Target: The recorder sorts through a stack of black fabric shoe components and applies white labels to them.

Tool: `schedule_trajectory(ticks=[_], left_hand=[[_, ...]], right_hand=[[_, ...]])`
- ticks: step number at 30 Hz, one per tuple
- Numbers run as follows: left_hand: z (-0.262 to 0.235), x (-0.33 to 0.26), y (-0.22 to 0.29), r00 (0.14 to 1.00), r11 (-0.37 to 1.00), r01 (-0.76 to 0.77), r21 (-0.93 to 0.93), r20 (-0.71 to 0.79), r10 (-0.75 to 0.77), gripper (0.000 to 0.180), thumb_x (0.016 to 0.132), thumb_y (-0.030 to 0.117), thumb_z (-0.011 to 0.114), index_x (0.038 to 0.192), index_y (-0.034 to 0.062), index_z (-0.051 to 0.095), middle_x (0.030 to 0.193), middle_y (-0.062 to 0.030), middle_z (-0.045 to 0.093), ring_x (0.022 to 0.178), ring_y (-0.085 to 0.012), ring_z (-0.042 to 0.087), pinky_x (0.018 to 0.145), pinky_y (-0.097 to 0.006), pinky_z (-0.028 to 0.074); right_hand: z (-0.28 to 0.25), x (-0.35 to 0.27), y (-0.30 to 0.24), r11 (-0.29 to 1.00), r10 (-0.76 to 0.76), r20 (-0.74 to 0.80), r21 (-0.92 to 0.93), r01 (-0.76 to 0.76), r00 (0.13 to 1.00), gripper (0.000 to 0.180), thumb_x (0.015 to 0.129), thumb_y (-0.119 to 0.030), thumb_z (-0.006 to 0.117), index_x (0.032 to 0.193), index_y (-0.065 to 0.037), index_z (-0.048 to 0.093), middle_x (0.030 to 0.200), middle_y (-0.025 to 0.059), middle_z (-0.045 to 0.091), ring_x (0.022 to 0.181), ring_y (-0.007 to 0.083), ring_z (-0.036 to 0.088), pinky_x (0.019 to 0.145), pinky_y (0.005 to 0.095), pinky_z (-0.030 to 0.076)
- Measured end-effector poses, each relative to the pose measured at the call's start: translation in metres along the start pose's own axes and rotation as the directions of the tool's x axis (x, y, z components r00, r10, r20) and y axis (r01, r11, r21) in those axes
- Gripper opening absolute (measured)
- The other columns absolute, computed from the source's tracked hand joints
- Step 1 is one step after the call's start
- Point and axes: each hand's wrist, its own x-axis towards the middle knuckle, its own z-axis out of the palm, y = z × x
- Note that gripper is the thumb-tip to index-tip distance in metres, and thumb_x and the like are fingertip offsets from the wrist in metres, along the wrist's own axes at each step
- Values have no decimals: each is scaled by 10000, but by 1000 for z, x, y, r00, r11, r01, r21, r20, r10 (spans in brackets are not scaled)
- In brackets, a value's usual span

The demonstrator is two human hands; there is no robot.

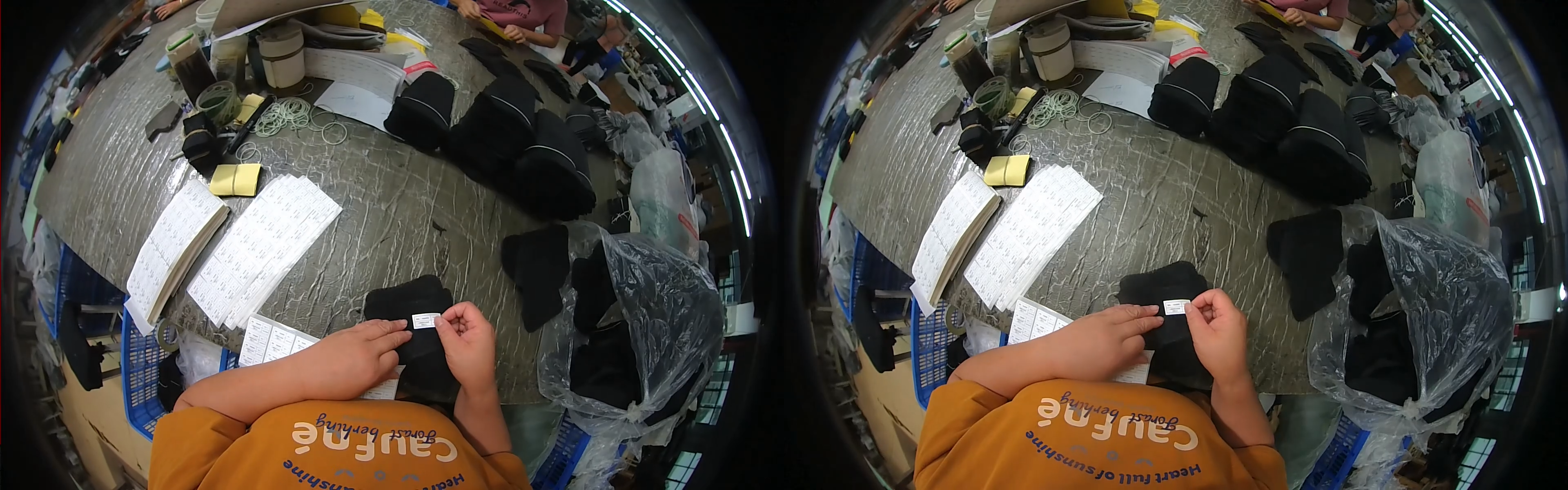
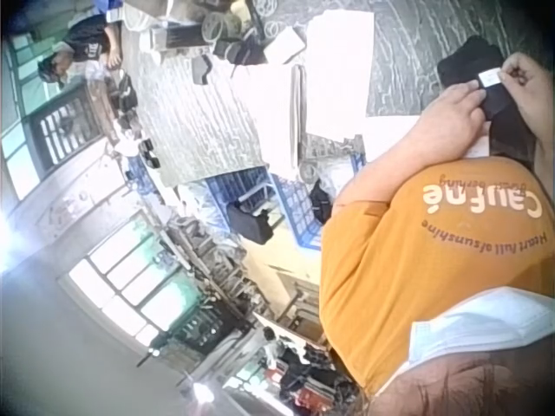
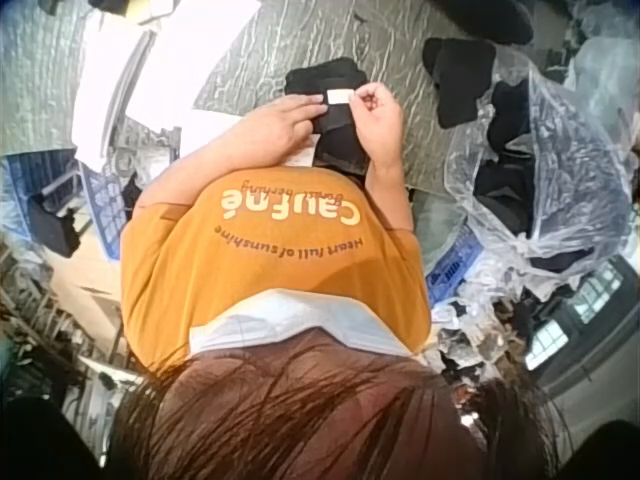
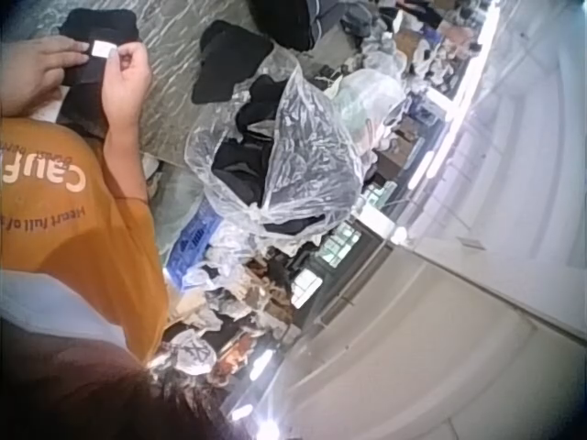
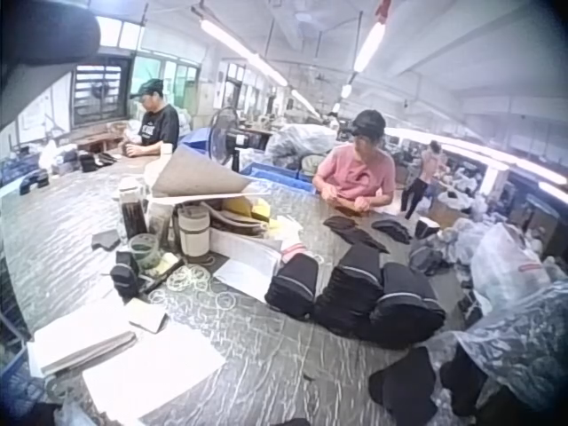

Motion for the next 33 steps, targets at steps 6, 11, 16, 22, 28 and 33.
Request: schedule_trajectory(ticks=[6,11,16,22,28,33], left_hand=[[-1,2,0,1000,1000,-11,9,24,10,285,864,230,634,790,-37,569,1248,-223,568,1248,-377,489,1035,-457,410],[-5,5,2,999,999,25,-19,34,-24,254,857,198,625,851,-54,595,1313,-229,514,1233,-366,484,1036,-451,396],[-2,9,0,997,995,-12,98,79,4,236,827,168,601,890,-57,631,1382,-218,459,1227,-340,472,1052,-436,357],[-3,11,4,994,992,8,128,107,-22,198,802,152,573,830,-28,651,1406,-215,446,1246,-318,469,1065,-433,340],[-1,11,5,991,983,11,183,133,-36,207,813,155,555,837,-28,650,1415,-217,440,1248,-317,469,1079,-444,327],[4,11,3,993,972,-16,234,119,-12,215,825,156,550,843,-37,643,1393,-242,451,1226,-325,485,1083,-453,322]], right_hand=[[-1,0,0,1000,-1,1,-2,1,1000,71,873,12,633,845,-12,573,707,-35,560,621,3,486,553,173,396],[0,1,3,1000,15,16,-10,-15,1000,73,877,32,624,860,-13,569,744,-34,564,642,-3,494,573,156,398],[5,1,3,1000,-26,-61,-3,26,998,94,851,11,653,827,-10,565,681,-36,564,604,9,488,537,184,407],[8,2,11,995,-52,-143,73,63,988,152,814,58,669,864,-3,540,730,-10,560,652,31,521,590,185,449],[10,5,9,999,-30,-156,30,35,987,167,804,55,681,860,-2,535,715,-1,559,645,40,526,585,194,456],[10,7,7,990,-49,-171,-136,25,984,175,800,19,697,876,-1,541,713,3,562,631,56,524,577,212,457]])
